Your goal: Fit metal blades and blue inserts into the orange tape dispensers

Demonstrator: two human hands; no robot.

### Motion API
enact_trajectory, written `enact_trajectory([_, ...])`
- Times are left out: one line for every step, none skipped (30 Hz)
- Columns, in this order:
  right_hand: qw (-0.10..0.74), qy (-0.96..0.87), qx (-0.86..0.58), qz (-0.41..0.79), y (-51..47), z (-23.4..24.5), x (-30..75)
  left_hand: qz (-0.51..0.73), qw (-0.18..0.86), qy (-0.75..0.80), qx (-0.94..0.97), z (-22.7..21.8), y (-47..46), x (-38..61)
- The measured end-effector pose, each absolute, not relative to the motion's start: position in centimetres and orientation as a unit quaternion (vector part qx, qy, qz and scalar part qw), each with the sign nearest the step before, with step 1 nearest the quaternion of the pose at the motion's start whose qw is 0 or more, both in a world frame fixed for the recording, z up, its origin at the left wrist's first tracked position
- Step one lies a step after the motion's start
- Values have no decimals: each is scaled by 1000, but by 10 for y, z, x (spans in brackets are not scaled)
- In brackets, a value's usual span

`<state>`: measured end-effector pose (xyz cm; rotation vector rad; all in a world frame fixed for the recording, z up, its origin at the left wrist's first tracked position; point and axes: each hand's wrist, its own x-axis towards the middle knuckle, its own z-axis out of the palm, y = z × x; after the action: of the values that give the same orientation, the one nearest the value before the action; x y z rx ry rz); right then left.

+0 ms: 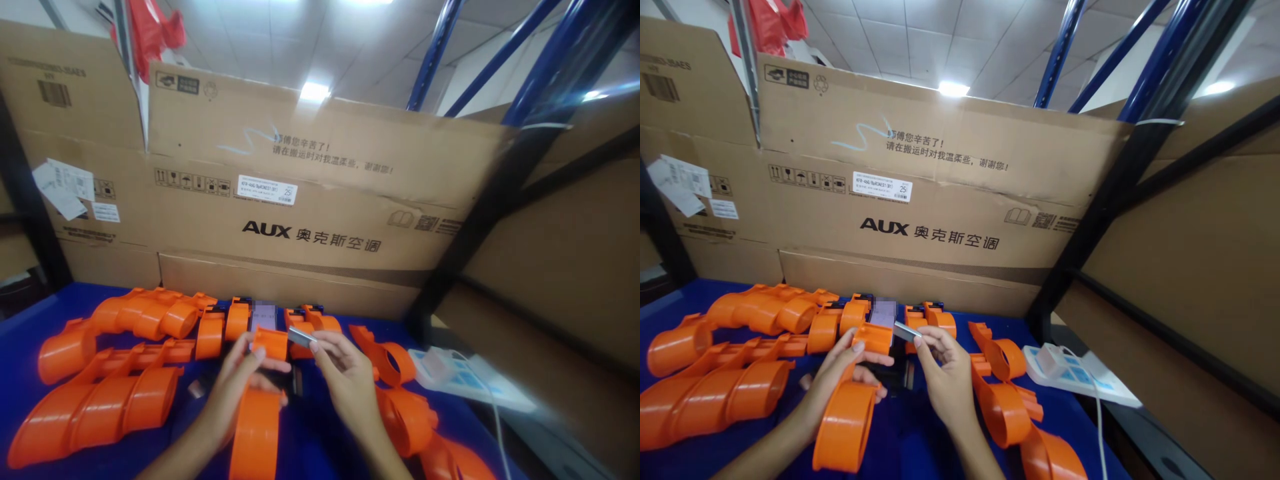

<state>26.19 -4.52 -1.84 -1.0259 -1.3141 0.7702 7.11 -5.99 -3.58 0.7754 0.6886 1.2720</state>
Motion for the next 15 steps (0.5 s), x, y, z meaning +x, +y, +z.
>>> enact_trajectory([605, -570, -442, 337, -45, -18, 262, 567, 679, 312, 345, -35, -60, 72])
enact_trajectory([603, -571, -441, 341, -45, -18, 262, 568, 678, 316, 343, -34, -61, 72])
enact_trajectory([602, -572, -440, 342, -45, -18, 262, 568, 678, 318, 342, -34, -61, 72])
enact_trajectory([602, -572, -439, 343, -45, -18, 263, 566, 678, 319, 343, -33, -61, 72])
enact_trajectory([603, -571, -439, 343, -45, -18, 263, 565, 679, 319, 344, -33, -61, 72])
enact_trajectory([605, -569, -438, 343, -45, -18, 264, 564, 678, 319, 347, -33, -61, 72])
enact_trajectory([607, -568, -438, 343, -45, -19, 264, 562, 677, 319, 353, -33, -60, 71])
enact_trajectory([608, -567, -436, 343, -45, -19, 265, 559, 675, 320, 360, -33, -60, 71])
enact_trajectory([608, -569, -435, 344, -45, -20, 265, 555, 673, 322, 367, -34, -59, 70])
enact_trajectory([606, -570, -435, 344, -45, -21, 265, 552, 670, 325, 375, -35, -58, 70])
enact_trajectory([603, -573, -435, 343, -45, -21, 265, 549, 666, 329, 382, -36, -57, 69])
enact_trajectory([600, -577, -436, 343, -45, -22, 265, 546, 663, 333, 388, -37, -56, 69])
enact_trajectory([597, -580, -435, 344, -45, -22, 265, 545, 661, 335, 391, -38, -56, 69])
enact_trajectory([594, -583, -435, 344, -44, -23, 265, 545, 661, 336, 391, -39, -55, 69])
enact_trajectory([592, -586, -435, 343, -44, -23, 266, 544, 663, 336, 389, -40, -55, 69])
